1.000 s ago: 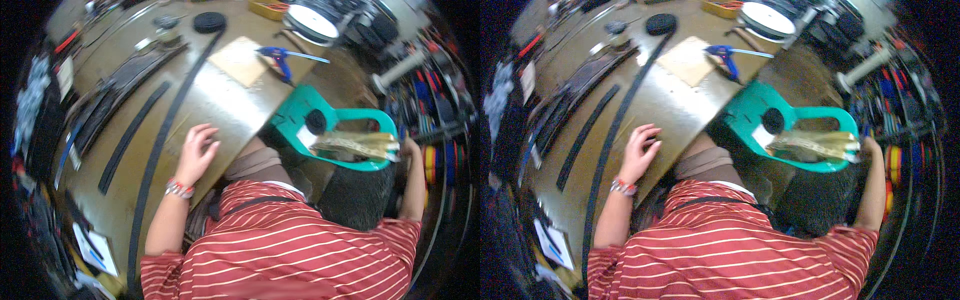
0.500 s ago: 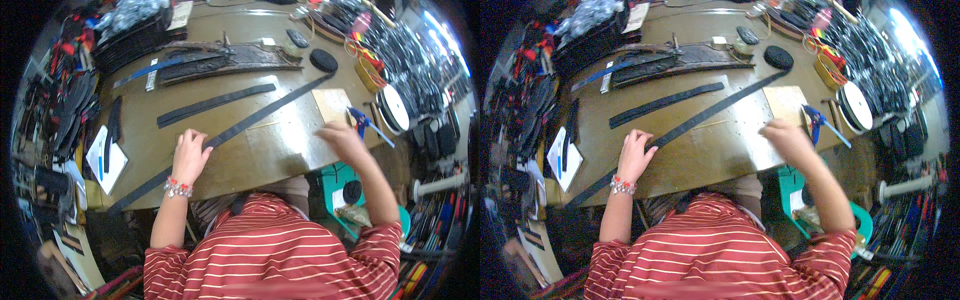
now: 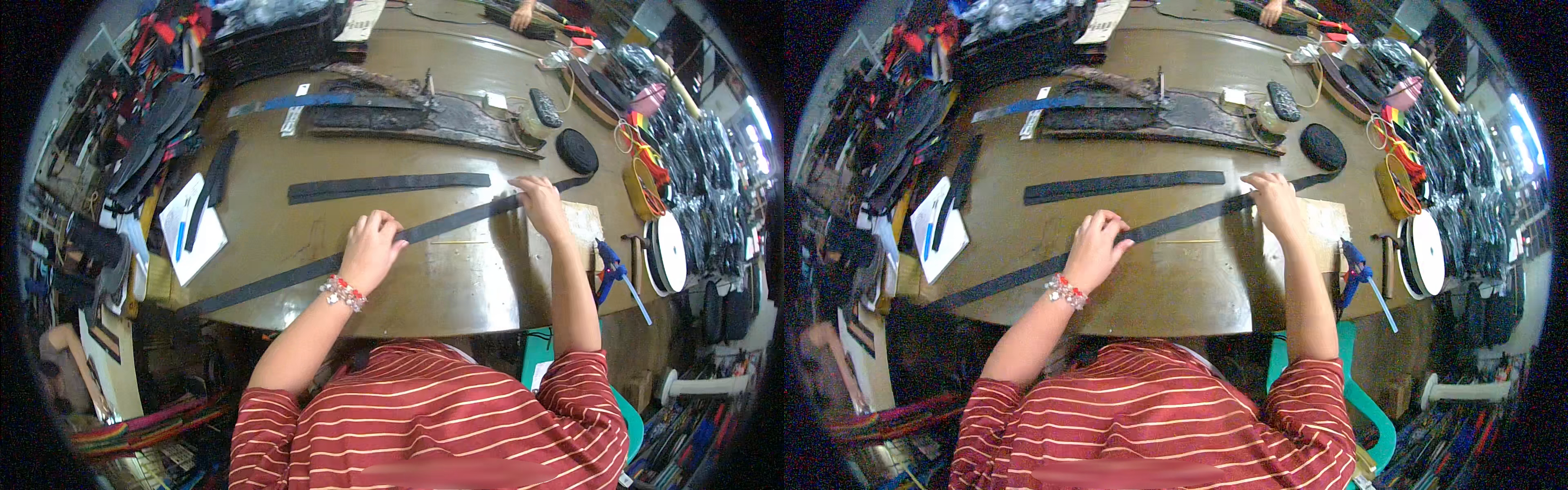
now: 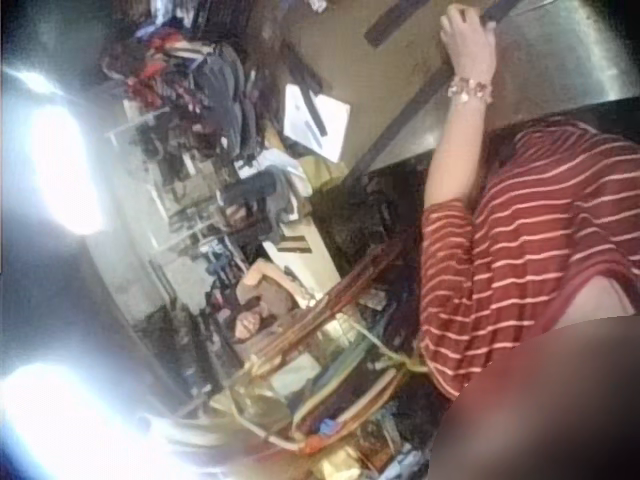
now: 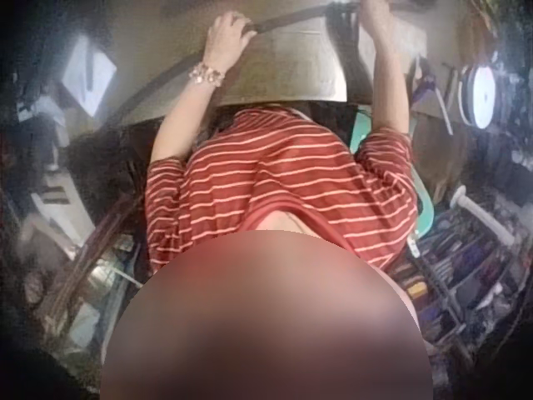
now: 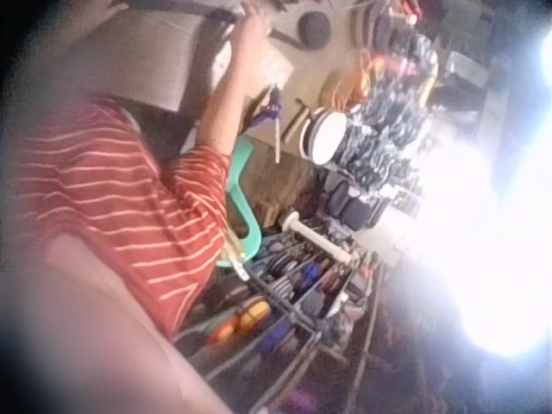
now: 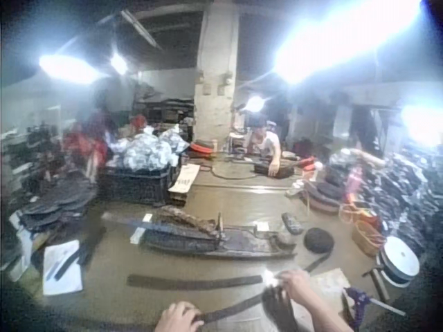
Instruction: The person aligns a white paper template over a black strap and uses a wooden stick to press or mark along the template. They repeatedly place the strap on a wooden board with nails, then remove and reposition it. The person handles multiple straps and templates on a cluttered workbench.
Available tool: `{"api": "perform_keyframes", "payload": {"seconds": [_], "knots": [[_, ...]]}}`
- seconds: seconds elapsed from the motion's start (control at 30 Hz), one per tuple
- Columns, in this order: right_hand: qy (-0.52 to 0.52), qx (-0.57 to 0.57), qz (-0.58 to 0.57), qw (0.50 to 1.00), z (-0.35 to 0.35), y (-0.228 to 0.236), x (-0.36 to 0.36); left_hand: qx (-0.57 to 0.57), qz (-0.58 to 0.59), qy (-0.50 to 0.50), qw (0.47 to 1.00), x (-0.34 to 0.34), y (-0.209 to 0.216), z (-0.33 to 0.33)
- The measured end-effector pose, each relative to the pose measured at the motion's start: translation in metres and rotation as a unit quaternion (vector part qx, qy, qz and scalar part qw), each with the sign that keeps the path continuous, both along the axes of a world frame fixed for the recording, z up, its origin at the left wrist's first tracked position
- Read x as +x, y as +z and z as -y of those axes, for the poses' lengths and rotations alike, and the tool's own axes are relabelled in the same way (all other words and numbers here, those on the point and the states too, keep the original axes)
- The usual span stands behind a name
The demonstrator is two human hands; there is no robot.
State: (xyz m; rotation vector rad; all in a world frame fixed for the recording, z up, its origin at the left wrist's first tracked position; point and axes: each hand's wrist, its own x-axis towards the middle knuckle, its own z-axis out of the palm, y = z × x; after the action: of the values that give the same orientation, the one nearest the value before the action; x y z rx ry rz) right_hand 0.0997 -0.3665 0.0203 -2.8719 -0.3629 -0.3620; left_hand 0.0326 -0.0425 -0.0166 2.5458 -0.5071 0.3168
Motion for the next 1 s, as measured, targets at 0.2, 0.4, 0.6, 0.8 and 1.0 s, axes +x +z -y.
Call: {"api": "perform_keyframes", "payload": {"seconds": [0.2,0.4,0.6,0.8,1.0], "knots": [[0.079,0.037,-0.139,0.986,0.008,-0.003,0.021,0.050,-0.035,0.018,0.998,0.054,0.024,-0.004],[0.180,0.109,-0.263,0.942,-0.030,0.035,0.048,-0.013,-0.022,-0.120,0.992,0.089,0.036,0.028],[0.308,0.196,-0.306,0.879,-0.047,0.070,0.077,-0.103,-0.040,-0.229,0.967,0.129,0.055,0.024],[0.238,0.144,-0.301,0.912,-0.029,0.079,0.091,-0.150,-0.152,-0.171,0.962,0.145,0.081,-0.015],[0.253,0.140,-0.233,0.928,-0.042,0.077,0.089,-0.205,-0.158,-0.154,0.954,0.142,0.091,-0.012]]}}
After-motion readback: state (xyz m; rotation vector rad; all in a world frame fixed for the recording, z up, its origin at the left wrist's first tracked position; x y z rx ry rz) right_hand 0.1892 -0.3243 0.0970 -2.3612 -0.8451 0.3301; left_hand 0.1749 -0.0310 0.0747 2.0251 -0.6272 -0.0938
